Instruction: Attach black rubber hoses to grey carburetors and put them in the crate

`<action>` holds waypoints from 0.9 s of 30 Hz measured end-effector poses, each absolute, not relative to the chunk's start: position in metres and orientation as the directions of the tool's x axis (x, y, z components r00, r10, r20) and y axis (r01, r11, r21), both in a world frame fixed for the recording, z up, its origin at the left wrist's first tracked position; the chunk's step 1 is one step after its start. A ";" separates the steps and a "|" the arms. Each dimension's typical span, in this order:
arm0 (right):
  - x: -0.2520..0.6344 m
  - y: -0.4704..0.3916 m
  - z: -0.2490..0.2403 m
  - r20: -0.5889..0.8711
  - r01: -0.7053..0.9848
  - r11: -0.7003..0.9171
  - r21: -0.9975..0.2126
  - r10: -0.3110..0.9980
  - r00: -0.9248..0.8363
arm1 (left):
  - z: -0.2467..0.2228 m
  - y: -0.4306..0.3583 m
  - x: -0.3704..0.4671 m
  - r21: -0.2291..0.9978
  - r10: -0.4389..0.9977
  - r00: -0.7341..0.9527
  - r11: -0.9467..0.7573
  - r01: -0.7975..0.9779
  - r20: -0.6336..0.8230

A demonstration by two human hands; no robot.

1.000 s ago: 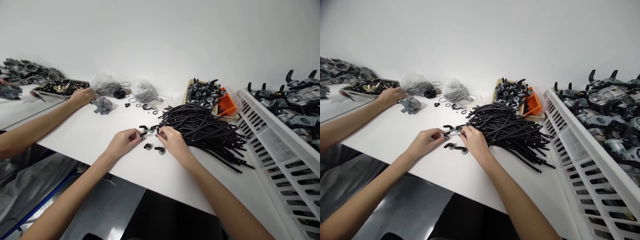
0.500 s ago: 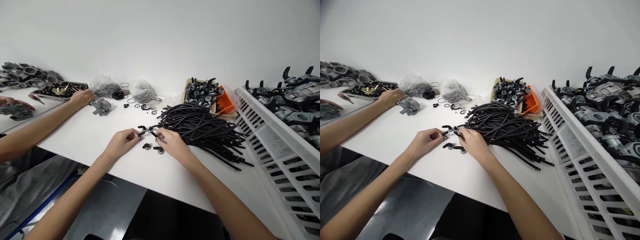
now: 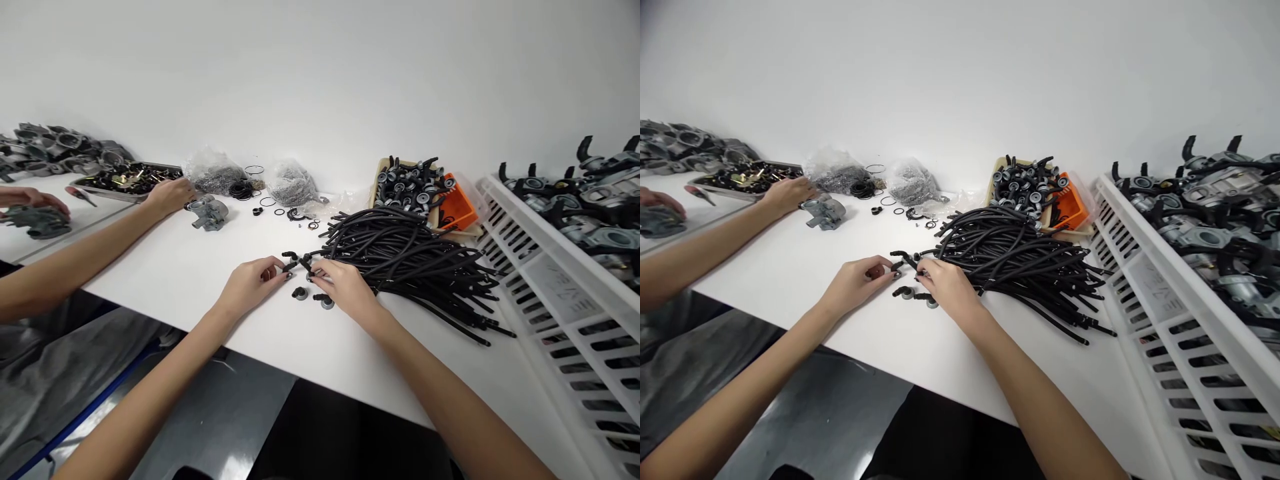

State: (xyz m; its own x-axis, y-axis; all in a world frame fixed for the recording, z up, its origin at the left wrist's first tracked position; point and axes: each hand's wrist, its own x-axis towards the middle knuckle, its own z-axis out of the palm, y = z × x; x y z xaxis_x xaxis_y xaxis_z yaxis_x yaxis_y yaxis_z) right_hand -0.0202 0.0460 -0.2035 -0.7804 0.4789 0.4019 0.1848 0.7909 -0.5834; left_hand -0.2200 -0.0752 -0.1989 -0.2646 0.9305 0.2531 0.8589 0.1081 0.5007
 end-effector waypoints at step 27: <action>-0.023 0.046 -0.203 0.391 0.252 0.799 -0.546 0.509 -0.766 | -0.199 -0.073 -0.218 0.461 0.906 -0.314 0.158 0.873 0.285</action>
State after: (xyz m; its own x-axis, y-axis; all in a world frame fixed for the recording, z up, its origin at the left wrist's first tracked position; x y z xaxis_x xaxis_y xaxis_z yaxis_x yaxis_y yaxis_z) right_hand -0.0228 0.0458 -0.2027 -0.7664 0.5093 0.3914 0.2520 0.7989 -0.5461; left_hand -0.2183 -0.0729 -0.1994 -0.3142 0.9056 0.2849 0.8734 0.1581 0.4605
